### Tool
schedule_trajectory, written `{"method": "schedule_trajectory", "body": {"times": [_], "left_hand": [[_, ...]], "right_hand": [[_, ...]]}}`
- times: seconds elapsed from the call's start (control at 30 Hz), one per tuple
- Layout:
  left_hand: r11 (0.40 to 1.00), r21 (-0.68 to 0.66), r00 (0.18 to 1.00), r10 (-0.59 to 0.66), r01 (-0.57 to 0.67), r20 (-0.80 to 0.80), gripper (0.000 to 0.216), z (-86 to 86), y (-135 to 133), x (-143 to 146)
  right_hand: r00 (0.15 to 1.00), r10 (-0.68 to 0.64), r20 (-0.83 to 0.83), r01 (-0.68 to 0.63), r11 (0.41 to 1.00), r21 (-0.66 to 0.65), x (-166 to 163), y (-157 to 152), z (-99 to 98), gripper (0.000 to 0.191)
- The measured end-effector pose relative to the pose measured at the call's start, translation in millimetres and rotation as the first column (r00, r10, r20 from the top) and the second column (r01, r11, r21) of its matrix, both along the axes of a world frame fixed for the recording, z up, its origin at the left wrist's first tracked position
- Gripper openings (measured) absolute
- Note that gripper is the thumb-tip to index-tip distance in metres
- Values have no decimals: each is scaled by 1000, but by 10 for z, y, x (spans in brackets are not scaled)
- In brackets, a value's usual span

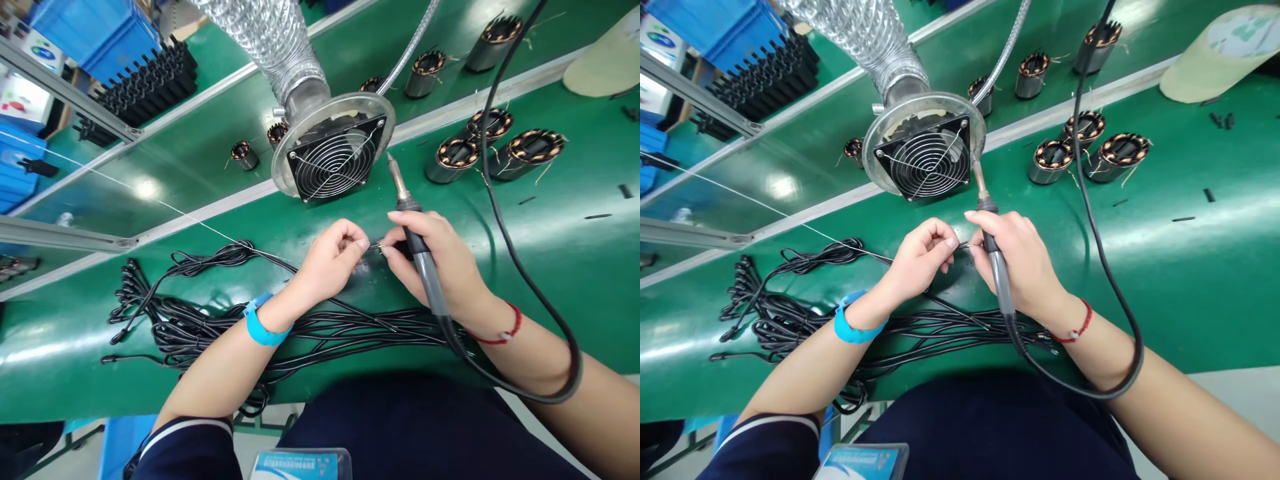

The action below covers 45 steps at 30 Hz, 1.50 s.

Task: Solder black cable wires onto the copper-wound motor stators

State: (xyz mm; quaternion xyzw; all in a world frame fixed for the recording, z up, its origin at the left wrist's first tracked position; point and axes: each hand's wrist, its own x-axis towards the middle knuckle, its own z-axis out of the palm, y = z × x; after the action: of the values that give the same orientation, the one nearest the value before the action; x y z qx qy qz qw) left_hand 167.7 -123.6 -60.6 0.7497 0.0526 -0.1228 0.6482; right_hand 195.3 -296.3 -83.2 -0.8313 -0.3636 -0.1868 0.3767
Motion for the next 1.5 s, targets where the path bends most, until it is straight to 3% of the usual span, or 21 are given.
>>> {"method": "schedule_trajectory", "body": {"times": [0.2,0.4,0.6,0.93,1.13,1.33,1.43,1.5], "left_hand": [[995,103,991,-3,-11,134,6,-29,-17,-37],[986,165,974,-19,-19,224,6,-44,-15,-19],[983,176,976,10,-49,217,7,-21,-8,-31],[981,181,962,18,-70,273,7,-12,-4,-31],[958,286,919,-101,-13,382,6,-35,17,-24],[913,407,820,-233,0,522,4,-36,8,-45],[922,387,892,-176,2,416,11,-15,-2,-46],[918,396,942,-127,-7,310,13,-14,-2,-33]], "right_hand": [[1000,1,-11,-1,1000,8,4,3,5,48],[993,-26,118,29,999,-28,9,-2,3,48],[979,-46,199,58,997,-56,17,-4,17,51],[998,8,62,-10,999,35,2,-19,41,56],[997,73,-23,-70,990,119,3,-27,14,58],[974,110,-198,-56,964,261,-29,-18,-2,57],[975,95,-199,-52,976,213,-8,-50,-4,55],[986,82,-148,-66,991,112,21,-86,-9,54]]}}
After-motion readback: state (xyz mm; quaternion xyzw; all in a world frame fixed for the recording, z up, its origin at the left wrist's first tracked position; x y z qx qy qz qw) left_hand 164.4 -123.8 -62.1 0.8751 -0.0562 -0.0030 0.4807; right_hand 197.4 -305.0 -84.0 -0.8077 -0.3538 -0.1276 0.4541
